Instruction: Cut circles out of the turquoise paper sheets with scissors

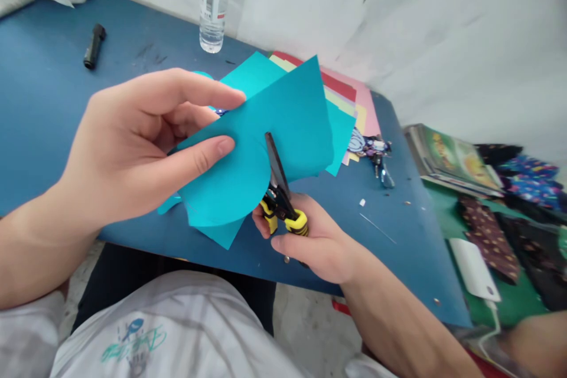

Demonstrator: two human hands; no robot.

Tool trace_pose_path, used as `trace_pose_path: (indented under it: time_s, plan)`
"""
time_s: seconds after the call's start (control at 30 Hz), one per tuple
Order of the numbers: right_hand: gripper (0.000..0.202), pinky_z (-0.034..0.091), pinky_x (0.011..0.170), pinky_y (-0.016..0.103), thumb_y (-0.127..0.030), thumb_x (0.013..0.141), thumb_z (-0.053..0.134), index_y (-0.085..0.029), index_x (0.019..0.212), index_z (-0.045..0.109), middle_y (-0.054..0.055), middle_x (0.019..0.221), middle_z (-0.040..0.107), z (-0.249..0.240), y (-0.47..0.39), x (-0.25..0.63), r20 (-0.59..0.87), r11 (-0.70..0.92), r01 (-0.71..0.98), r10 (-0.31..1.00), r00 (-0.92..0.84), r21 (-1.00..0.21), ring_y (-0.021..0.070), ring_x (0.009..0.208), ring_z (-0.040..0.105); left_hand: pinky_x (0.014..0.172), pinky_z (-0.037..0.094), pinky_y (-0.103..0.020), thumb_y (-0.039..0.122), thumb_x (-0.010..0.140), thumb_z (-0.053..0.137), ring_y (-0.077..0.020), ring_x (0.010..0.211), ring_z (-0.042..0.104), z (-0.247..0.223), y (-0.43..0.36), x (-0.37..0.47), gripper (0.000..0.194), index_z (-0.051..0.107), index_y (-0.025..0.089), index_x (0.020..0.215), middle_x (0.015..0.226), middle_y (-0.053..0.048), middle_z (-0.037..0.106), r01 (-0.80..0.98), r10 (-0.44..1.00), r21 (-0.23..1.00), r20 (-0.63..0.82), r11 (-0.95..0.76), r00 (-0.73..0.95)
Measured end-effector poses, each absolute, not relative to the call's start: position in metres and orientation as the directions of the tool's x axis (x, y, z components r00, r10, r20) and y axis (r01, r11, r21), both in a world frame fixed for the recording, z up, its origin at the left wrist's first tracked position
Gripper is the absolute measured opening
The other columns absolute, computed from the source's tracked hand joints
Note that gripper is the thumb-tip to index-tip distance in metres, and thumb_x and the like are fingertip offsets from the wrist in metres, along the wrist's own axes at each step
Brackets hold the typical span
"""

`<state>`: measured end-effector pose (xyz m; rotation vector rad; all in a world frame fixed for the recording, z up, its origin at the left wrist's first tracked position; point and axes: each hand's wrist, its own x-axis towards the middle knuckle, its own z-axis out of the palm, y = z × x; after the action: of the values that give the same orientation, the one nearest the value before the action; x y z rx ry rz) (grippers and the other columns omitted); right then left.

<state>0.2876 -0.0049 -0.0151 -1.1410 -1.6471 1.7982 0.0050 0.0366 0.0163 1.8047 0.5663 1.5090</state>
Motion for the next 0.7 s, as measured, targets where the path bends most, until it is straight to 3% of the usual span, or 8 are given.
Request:
trace_pose_path:
  time_s: [0.13,0.23,0.33,0.5,0.7]
  plan:
    - [0.021,0.051,0.063,0.033,-0.011,0.079,0.08,-0.024,0.095,0.074,0.0,0.091,0.071,-0.015,-0.003,0.287,-0.247,-0.161,0.195,0.772,-0.586,-0.967,0.0189,0.072,0.06,0.065,0.075,-0.02,0.016,0.102,0.095,-0.0148,0.081,0.084,0.021,0.027,0.0,0.031,0.087,0.021,0.132,0.101,-0.001,0.088,0.031,0.793,0.812,0.559,-0.582,0.243]
    - [0.024,0.052,0.07,0.034,-0.009,0.078,0.08,-0.023,0.097,0.074,-0.001,0.093,0.073,-0.015,-0.002,0.285,-0.196,-0.101,0.191,0.781,-0.592,-0.976,0.0199,0.077,0.062,0.08,0.084,-0.041,0.048,0.1,0.1,-0.0293,0.103,0.09,0.024,0.024,-0.002,0.057,0.079,0.026,0.148,0.108,-0.004,0.088,0.047,0.79,0.803,0.571,-0.594,0.224]
    - [0.025,0.052,0.074,0.034,-0.007,0.078,0.078,-0.023,0.097,0.074,0.0,0.094,0.073,-0.014,-0.004,0.282,-0.174,-0.071,0.194,0.792,-0.585,-0.978,0.0206,0.081,0.063,0.09,0.085,-0.05,0.061,0.094,0.103,-0.0359,0.115,0.089,0.025,0.025,-0.003,0.074,0.074,0.029,0.154,0.11,-0.005,0.087,0.014,0.764,0.779,0.611,-0.627,0.207]
    - [0.026,0.051,0.069,0.032,-0.009,0.077,0.077,-0.025,0.097,0.073,0.001,0.096,0.073,-0.012,-0.008,0.277,-0.189,-0.081,0.219,0.821,-0.539,-0.972,0.0208,0.081,0.064,0.083,0.083,-0.045,0.057,0.092,0.106,-0.0324,0.105,0.089,0.026,0.024,-0.008,0.065,0.08,0.031,0.145,0.102,-0.003,0.086,0.127,0.766,0.764,0.595,-0.633,0.242]
    - [0.023,0.048,0.066,0.031,-0.01,0.076,0.074,-0.026,0.092,0.07,-0.001,0.092,0.071,-0.011,-0.009,0.274,-0.183,-0.094,0.196,0.839,-0.513,-0.976,0.0192,0.076,0.061,0.066,0.072,-0.033,0.052,0.107,0.091,-0.02,0.082,0.083,0.025,0.024,-0.01,0.035,0.085,0.028,0.131,0.1,-0.002,0.086,0.29,0.81,0.762,0.498,-0.579,0.308]
